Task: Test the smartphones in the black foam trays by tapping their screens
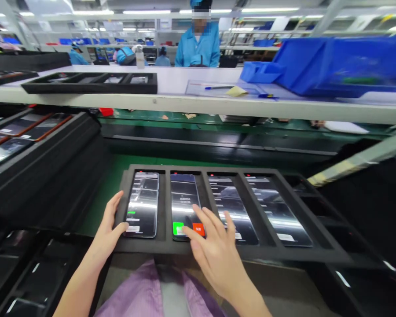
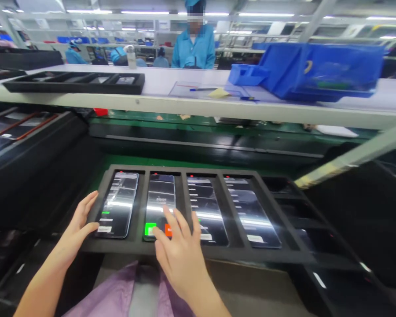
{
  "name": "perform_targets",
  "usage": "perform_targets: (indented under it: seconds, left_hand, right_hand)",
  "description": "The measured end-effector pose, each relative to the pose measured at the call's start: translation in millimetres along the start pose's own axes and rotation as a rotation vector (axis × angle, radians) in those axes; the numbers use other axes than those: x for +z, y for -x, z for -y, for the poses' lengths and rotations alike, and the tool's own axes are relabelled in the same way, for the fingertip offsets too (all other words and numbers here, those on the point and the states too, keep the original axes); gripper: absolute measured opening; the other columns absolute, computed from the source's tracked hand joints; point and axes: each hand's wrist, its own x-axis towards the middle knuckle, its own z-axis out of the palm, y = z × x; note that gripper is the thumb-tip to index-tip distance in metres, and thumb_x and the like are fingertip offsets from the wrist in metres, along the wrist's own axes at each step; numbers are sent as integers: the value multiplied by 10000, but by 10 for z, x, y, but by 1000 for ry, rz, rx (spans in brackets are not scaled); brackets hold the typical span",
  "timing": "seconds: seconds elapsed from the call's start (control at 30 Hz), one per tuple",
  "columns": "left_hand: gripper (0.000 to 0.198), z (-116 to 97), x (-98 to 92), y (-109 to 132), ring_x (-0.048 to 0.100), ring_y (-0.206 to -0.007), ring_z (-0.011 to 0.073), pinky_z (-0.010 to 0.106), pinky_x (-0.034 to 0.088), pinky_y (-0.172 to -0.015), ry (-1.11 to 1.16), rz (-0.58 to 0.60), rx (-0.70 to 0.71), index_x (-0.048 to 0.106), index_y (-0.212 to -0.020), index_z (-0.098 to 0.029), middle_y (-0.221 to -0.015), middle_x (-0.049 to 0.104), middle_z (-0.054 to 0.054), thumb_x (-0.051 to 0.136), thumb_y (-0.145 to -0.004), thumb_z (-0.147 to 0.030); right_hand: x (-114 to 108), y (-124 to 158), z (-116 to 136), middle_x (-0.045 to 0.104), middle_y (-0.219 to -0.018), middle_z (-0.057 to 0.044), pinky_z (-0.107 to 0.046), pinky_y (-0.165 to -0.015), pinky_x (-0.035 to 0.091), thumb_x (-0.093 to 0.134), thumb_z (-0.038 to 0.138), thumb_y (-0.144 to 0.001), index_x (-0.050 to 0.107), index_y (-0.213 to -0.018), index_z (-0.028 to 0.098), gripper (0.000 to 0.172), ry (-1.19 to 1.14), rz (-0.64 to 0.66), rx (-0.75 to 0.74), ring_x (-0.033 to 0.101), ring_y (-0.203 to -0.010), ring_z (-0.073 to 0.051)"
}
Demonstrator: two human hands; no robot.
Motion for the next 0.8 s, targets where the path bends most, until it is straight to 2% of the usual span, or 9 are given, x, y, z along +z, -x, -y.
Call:
perform_targets:
  seconds: [0.2,0.5,0.57,0.7,0.8]
  left_hand:
    - [686,33,-39,-107,237,-1373,256,459,194,-1125,-64,13,-28,318,-1344,-244,-1418,369,83,532,-694,-208]
    - [673,32,-17,-101,254,-1364,259,470,182,-1123,-58,-13,-11,315,-1342,-250,-1390,389,90,538,-708,-215]
    - [650,28,-5,-91,259,-1363,256,470,169,-1128,-34,-36,-15,328,-1331,-243,-1391,390,95,530,-714,-219]
    - [614,43,5,-90,272,-1357,261,466,166,-1132,-24,-69,-11,359,-1315,-258,-1396,401,78,533,-727,-226]
    - [610,60,2,-101,278,-1355,257,455,173,-1133,-22,-75,-12,361,-1320,-271,-1403,398,67,538,-737,-235]
  right_hand:
    - [68,85,-236,524,-1222,-33,-519,-1083,129,327,228,-892,654,-1033,307,365,34,-73,73,476,-1111,-210]
    - [43,47,-161,515,-1194,-33,-510,-1071,146,380,233,-889,648,-1052,340,332,52,26,80,471,-1100,-205]
    - [16,81,-194,520,-1164,-36,-509,-1069,151,356,228,-891,655,-1044,325,349,43,-32,120,482,-1074,-201]
    - [-47,245,-387,527,-1035,-56,-518,-1036,201,301,236,-902,694,-942,259,396,98,-204,299,500,-952,-191]
    - [-81,371,-534,523,-1002,-60,-526,-1004,227,317,249,-902,700,-910,251,383,199,-201,334,498,-901,-187]
